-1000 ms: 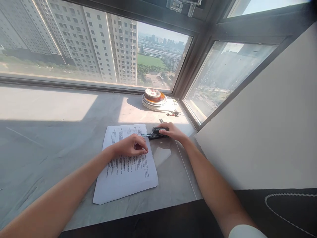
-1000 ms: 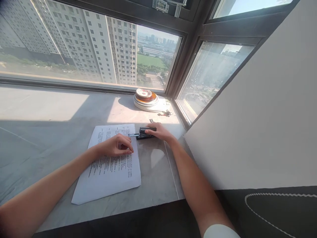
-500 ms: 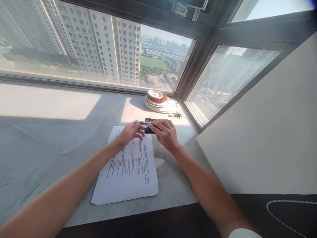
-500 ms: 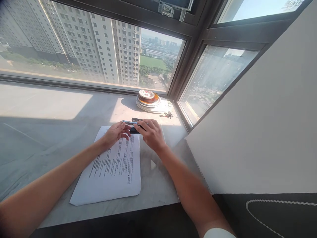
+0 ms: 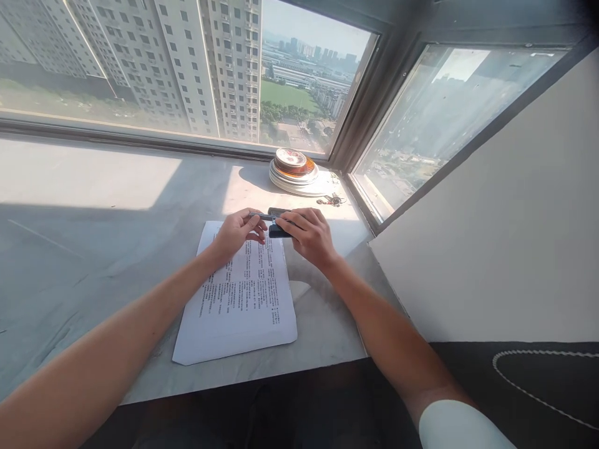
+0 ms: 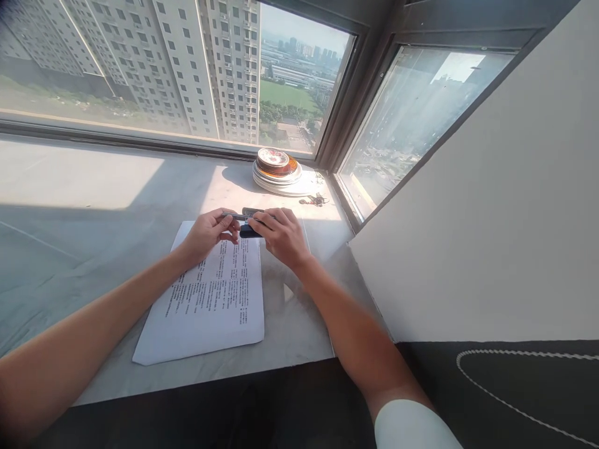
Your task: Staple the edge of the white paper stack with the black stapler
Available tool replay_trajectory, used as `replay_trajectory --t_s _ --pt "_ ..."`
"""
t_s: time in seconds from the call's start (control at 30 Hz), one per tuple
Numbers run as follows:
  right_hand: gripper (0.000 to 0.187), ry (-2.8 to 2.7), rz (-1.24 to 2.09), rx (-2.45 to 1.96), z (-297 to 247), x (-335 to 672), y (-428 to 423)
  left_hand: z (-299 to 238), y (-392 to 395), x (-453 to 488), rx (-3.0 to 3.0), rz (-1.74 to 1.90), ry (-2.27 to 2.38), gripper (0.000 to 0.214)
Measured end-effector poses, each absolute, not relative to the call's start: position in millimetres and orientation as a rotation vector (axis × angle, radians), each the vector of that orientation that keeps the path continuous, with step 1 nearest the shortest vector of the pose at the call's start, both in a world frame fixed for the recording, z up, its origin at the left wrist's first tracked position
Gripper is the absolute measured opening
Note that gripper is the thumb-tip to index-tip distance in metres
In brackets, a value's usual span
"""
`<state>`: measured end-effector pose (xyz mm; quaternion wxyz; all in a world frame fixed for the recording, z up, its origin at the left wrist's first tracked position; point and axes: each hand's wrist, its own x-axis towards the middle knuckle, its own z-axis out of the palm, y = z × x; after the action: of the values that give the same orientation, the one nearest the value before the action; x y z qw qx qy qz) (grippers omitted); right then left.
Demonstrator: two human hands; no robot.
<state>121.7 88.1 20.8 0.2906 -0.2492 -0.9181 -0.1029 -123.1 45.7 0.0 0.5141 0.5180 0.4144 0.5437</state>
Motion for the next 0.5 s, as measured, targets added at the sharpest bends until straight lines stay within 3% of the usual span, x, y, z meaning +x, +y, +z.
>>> replay_trajectory --t_s 0.37,0.5 --pt "0.037 -2.418 -0.073 -0.708 19 121 84 14 33 -118 1.613 1.292 1.243 0.034" --pt "0.027 -2.322 0.034 -0.737 19 126 88 16 31 -118 1.664 1.434 1.273 0.024"
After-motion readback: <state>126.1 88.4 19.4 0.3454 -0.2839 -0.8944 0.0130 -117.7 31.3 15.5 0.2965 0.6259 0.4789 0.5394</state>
